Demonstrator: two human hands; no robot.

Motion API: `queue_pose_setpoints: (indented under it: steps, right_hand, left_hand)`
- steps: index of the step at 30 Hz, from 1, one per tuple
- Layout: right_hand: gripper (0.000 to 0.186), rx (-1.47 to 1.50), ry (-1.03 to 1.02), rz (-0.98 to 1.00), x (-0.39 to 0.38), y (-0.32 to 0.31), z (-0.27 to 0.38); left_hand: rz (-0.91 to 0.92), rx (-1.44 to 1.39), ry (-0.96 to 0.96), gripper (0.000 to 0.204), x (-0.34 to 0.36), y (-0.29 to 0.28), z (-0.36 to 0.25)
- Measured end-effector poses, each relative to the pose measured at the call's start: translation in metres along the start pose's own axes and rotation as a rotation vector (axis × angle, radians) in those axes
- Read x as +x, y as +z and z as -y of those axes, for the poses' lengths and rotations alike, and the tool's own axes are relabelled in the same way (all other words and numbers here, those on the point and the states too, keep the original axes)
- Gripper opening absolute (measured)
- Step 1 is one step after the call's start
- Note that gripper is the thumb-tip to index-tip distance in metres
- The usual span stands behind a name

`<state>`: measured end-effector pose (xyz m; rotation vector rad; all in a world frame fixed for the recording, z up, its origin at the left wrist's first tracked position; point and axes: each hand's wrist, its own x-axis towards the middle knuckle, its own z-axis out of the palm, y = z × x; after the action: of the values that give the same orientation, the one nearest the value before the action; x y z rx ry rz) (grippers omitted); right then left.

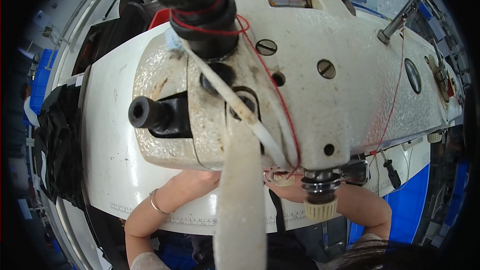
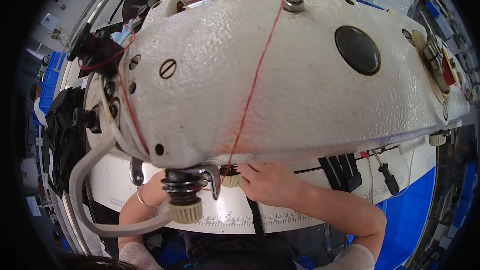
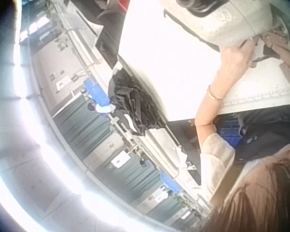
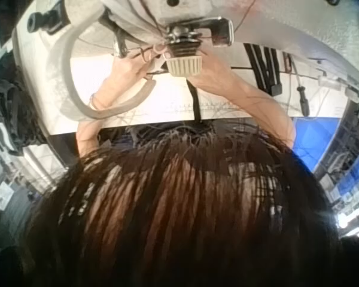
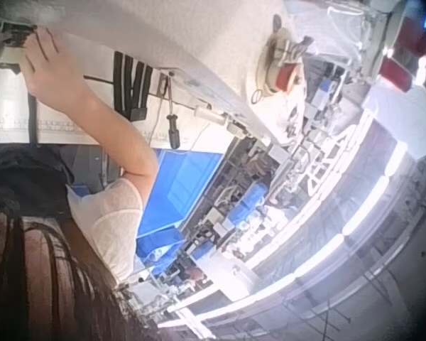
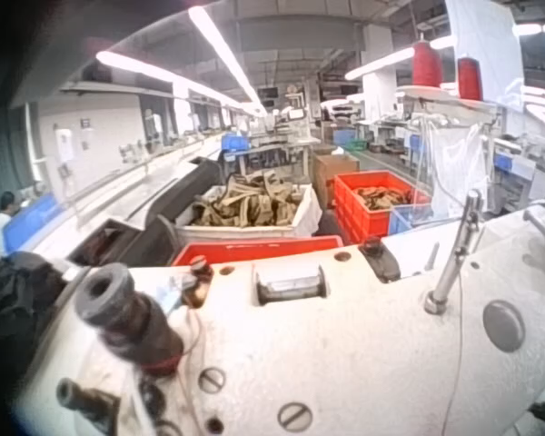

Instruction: Sewing leather bag components and webbing together using an industrial sewing machine.

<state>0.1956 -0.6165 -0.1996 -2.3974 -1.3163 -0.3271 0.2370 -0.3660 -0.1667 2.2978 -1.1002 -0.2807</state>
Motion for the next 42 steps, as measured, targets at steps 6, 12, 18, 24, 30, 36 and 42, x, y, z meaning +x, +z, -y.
queue_pose_setpoints:
  steps: [6, 12, 18, 24, 30, 36, 42]
  right_hand:
    - [0.016, 0.091, 0.115, -0.093, 0.017, -0.023, 0.002]
    - [0.019, 0.810, 0.852, -0.158, 0.021, -0.045, -0.015]
    - [0.014, 0.723, 0.728, -0.069, 0.032, -0.044, -0.013]
    - [0.014, 0.054, 0.090, -0.168, 0.023, -0.027, 0.004]
    - [0.010, -0.059, 0.301, -0.059, 0.025, -0.018, -0.012]
    - [0.010, 0.031, 0.324, -0.075, 0.036, -0.040, -0.011]
    - [0.021, -0.228, 0.122, 0.046, 0.028, -0.023, -0.007]
  left_hand:
    - [0.055, -0.063, -0.094, 0.039, -0.004, -0.007, -0.008]
    - [-0.161, 0.159, 0.166, 0.043, 0.019, -0.016, -0.026]
    - [-0.181, 0.218, 0.137, 0.047, 0.010, -0.017, -0.025]
    - [-0.191, 0.186, 0.200, 0.044, 0.012, -0.012, -0.018]
    - [-0.249, 0.205, 0.098, 0.018, 0.027, -0.007, 0.005]
    - [-0.312, 0.289, 0.170, 0.016, 0.026, -0.008, 0.003]
    - [-0.183, 0.391, 0.102, 0.037, 0.011, -0.012, -0.022]
